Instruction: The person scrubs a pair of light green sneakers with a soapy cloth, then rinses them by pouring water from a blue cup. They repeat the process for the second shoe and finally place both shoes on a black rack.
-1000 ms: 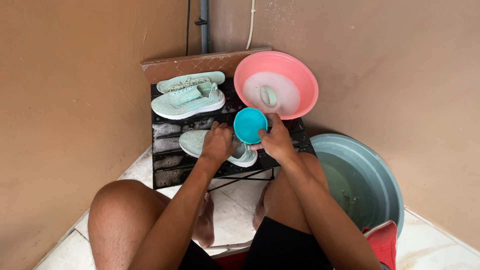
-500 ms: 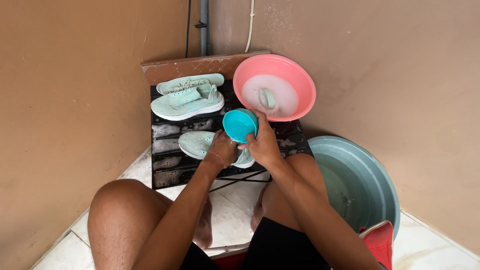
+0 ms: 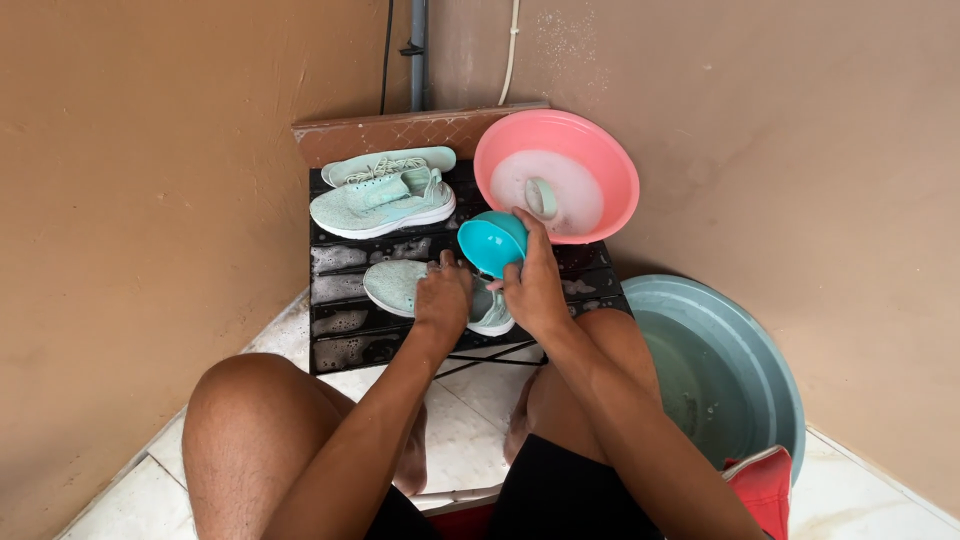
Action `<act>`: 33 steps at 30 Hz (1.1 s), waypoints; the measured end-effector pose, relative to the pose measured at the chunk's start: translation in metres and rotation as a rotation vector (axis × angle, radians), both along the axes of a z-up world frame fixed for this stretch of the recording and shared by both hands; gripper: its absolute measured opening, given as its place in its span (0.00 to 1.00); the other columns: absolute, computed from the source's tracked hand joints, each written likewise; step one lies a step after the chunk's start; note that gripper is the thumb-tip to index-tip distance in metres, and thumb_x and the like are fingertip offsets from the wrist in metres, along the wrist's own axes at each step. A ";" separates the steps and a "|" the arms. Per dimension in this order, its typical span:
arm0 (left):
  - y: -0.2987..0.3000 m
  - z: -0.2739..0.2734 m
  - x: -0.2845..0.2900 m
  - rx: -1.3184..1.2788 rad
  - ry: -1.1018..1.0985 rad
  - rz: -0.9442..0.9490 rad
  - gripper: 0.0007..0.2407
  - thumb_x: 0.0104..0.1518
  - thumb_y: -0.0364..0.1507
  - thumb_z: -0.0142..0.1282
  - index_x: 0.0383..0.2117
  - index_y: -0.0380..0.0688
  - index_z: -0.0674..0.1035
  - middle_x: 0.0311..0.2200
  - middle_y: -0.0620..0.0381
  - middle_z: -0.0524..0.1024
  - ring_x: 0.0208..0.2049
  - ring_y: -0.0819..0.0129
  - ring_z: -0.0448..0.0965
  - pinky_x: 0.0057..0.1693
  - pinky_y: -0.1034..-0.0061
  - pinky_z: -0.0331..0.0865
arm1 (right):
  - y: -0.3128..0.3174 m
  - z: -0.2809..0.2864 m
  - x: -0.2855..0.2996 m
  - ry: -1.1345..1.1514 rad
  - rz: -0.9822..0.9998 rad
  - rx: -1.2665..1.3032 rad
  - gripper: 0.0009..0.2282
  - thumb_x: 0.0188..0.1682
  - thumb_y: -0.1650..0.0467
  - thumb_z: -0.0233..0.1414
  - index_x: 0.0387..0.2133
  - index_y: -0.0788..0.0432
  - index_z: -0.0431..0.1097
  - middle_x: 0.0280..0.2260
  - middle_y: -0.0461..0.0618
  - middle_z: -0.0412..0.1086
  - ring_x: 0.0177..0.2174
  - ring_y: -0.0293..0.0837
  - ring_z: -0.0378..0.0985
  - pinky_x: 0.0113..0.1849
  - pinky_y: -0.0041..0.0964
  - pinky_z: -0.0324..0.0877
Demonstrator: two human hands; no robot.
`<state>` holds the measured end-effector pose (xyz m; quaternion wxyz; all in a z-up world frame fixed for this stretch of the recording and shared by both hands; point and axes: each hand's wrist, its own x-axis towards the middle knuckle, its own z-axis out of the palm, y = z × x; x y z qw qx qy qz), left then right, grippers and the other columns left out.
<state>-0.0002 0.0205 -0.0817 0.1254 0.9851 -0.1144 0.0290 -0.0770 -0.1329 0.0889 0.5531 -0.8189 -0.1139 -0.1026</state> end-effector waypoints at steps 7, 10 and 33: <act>0.017 -0.021 0.024 -0.048 -0.100 -0.099 0.10 0.70 0.21 0.64 0.54 0.33 0.90 0.59 0.41 0.81 0.54 0.36 0.89 0.50 0.41 0.92 | 0.008 0.005 -0.013 -0.195 -0.002 -0.134 0.41 0.53 0.87 0.46 0.85 0.63 0.53 0.72 0.75 0.62 0.67 0.82 0.73 0.61 0.79 0.80; 0.021 0.000 0.014 -0.153 -0.139 -0.113 0.12 0.73 0.32 0.68 0.54 0.37 0.89 0.55 0.46 0.81 0.55 0.40 0.88 0.51 0.41 0.93 | 0.006 0.006 -0.012 -0.224 0.005 -0.120 0.40 0.53 0.88 0.46 0.85 0.63 0.54 0.72 0.74 0.61 0.69 0.82 0.71 0.65 0.79 0.75; 0.024 0.033 0.003 -0.168 -0.043 -0.020 0.11 0.69 0.35 0.75 0.48 0.42 0.89 0.52 0.53 0.81 0.54 0.43 0.89 0.56 0.40 0.91 | 0.001 -0.005 -0.005 -0.234 -0.019 -0.194 0.42 0.52 0.87 0.50 0.85 0.60 0.56 0.63 0.67 0.64 0.60 0.73 0.77 0.61 0.72 0.75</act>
